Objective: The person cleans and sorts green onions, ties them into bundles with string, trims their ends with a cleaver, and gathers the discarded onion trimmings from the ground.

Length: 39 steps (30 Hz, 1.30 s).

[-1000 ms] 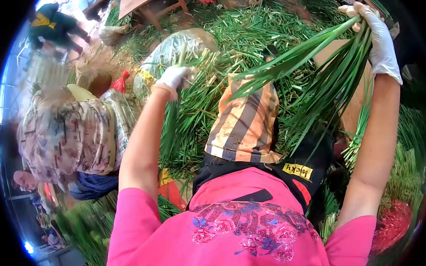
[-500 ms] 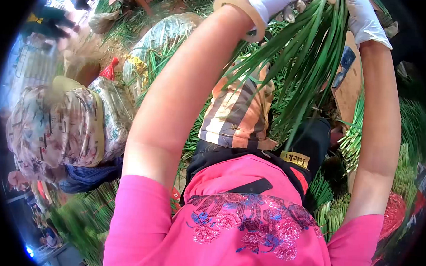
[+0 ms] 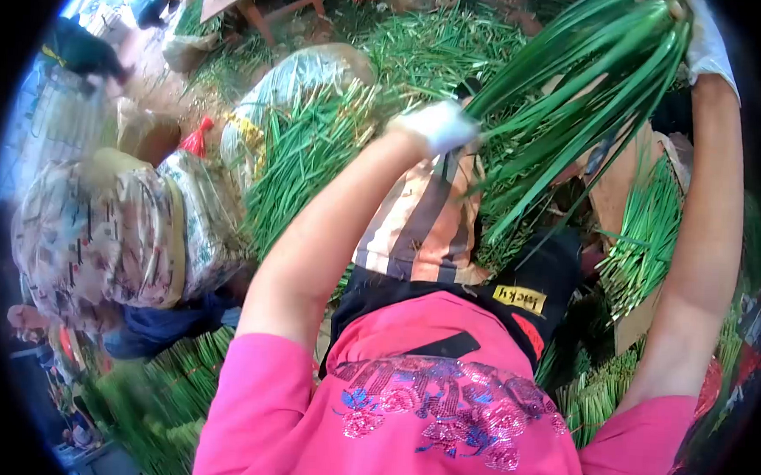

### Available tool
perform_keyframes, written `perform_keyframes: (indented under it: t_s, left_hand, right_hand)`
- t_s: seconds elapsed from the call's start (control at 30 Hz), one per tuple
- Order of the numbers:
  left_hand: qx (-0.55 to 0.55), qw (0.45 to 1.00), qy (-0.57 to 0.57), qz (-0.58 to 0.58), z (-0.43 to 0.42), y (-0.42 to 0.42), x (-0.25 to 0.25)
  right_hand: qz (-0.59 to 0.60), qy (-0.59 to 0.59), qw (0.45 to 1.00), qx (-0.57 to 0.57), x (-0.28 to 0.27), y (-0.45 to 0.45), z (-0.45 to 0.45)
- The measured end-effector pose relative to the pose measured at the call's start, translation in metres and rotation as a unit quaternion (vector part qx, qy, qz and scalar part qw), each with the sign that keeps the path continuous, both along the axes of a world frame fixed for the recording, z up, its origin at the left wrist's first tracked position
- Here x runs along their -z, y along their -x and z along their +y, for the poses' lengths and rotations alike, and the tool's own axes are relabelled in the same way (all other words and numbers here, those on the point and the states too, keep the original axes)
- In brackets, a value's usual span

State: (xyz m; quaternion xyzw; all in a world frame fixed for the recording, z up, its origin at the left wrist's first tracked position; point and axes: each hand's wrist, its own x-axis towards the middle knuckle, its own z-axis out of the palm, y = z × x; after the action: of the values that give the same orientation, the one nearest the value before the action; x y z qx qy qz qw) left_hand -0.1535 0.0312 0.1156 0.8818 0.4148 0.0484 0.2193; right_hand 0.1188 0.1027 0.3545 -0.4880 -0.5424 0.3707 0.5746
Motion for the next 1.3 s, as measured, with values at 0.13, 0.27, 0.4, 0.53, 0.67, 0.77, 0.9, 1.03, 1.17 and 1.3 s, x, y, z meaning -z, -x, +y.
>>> perform_keyframes:
  t_s: [0.13, 0.27, 0.4, 0.53, 0.67, 0.77, 0.9, 1.03, 1.17, 1.3]
  left_hand:
    - [-0.352, 0.873, 0.318, -0.115, -0.048, 0.069, 0.137]
    - [-0.420, 0.775, 0.406, -0.240, -0.074, 0.089, 0.107]
    - [-0.460, 0.734, 0.400, -0.298, -0.067, 0.098, 0.095]
    - [-0.458, 0.731, 0.398, -0.314, -0.070, 0.110, 0.090]
    - [-0.460, 0.720, 0.398, -0.334, -0.080, 0.120, 0.098]
    - [-0.477, 0.718, 0.383, -0.332, -0.084, 0.132, 0.116]
    - [-0.523, 0.721, 0.302, -0.340, -0.087, 0.124, 0.119]
    - [-0.401, 0.813, 0.214, -0.365, -0.059, 0.040, 0.075]
    - [-0.181, 0.875, 0.286, -0.346, -0.047, -0.138, -0.013]
    - [0.160, 0.942, -0.084, -0.284, -0.030, -0.287, -0.012]
  right_hand:
    - [0.106, -0.102, 0.980, 0.136, -0.022, -0.122, 0.059]
    - [0.286, -0.115, 0.937, 0.163, -0.050, -0.201, 0.071]
    - [0.271, -0.159, 0.922, 0.225, -0.072, -0.209, 0.046]
    - [0.077, -0.224, 0.933, 0.270, -0.087, -0.260, 0.013]
    - [-0.079, -0.241, 0.896, 0.365, -0.130, -0.231, -0.033]
    - [-0.282, -0.324, 0.851, 0.303, -0.132, -0.231, -0.061]
    - [-0.297, -0.459, 0.785, 0.290, -0.090, -0.222, -0.072]
    - [-0.361, -0.465, 0.762, 0.270, -0.072, -0.261, -0.086]
    - [-0.341, -0.422, 0.794, 0.276, -0.060, -0.283, -0.110]
    - [-0.331, -0.388, 0.785, 0.352, -0.047, -0.310, -0.126]
